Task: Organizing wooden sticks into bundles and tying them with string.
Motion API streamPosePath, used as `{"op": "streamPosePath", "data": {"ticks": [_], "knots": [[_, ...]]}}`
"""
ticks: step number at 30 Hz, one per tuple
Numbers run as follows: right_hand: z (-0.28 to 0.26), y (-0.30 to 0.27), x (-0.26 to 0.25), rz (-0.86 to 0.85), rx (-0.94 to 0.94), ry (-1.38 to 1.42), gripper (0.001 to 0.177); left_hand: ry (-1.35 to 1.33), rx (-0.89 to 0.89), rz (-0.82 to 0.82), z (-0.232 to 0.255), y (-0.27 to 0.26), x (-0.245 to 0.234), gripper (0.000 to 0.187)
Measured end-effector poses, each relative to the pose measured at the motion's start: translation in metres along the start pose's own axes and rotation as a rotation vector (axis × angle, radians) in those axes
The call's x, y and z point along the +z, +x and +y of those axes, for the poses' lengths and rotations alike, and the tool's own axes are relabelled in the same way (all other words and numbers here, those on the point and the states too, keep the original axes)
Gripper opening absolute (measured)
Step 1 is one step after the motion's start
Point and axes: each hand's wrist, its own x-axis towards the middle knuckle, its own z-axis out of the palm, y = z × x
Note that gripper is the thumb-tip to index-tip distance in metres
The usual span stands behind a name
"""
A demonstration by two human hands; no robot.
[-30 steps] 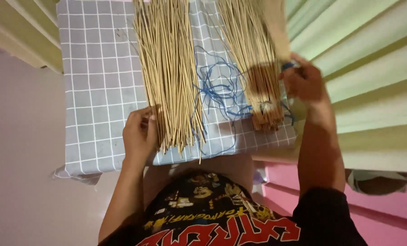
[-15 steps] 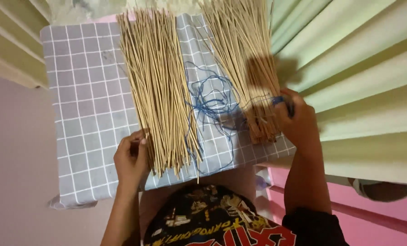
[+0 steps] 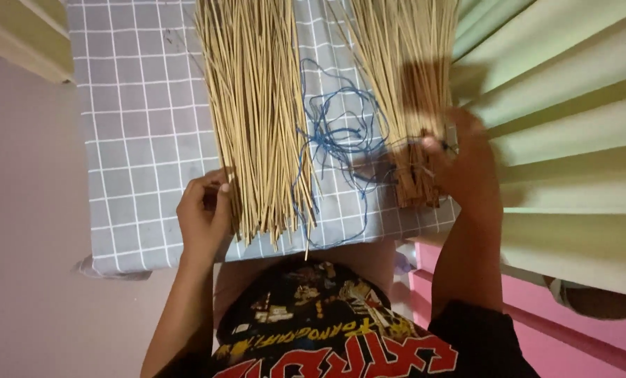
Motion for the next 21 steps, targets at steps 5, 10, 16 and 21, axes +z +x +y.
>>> {"op": "streamPosePath", "data": {"ticks": [5,10,16,21], "knots": [[-0.027,-0.016,-0.01,0.408,-0.348,0.009,0.044,0.078,-0.02,-0.018,0.016,0.004,-0.007,0.018],[-0.126,-0.027,0.029,0.154,-0.36,0.55,0.014,0.475,-0.097,-0.069,0.008,0.005,-0.007,0.041],[-0.129,-0.015,0.097,-0.265,-0.29,0.425,0.047,0.649,-0.091,-0.149,0.0,0.023,-0.003,0.042],[-0.129,-0.013,0.122,-0.426,-0.117,-0.005,0.042,0.603,-0.192,-0.302,-0.01,0.024,0.007,0.045]]}}
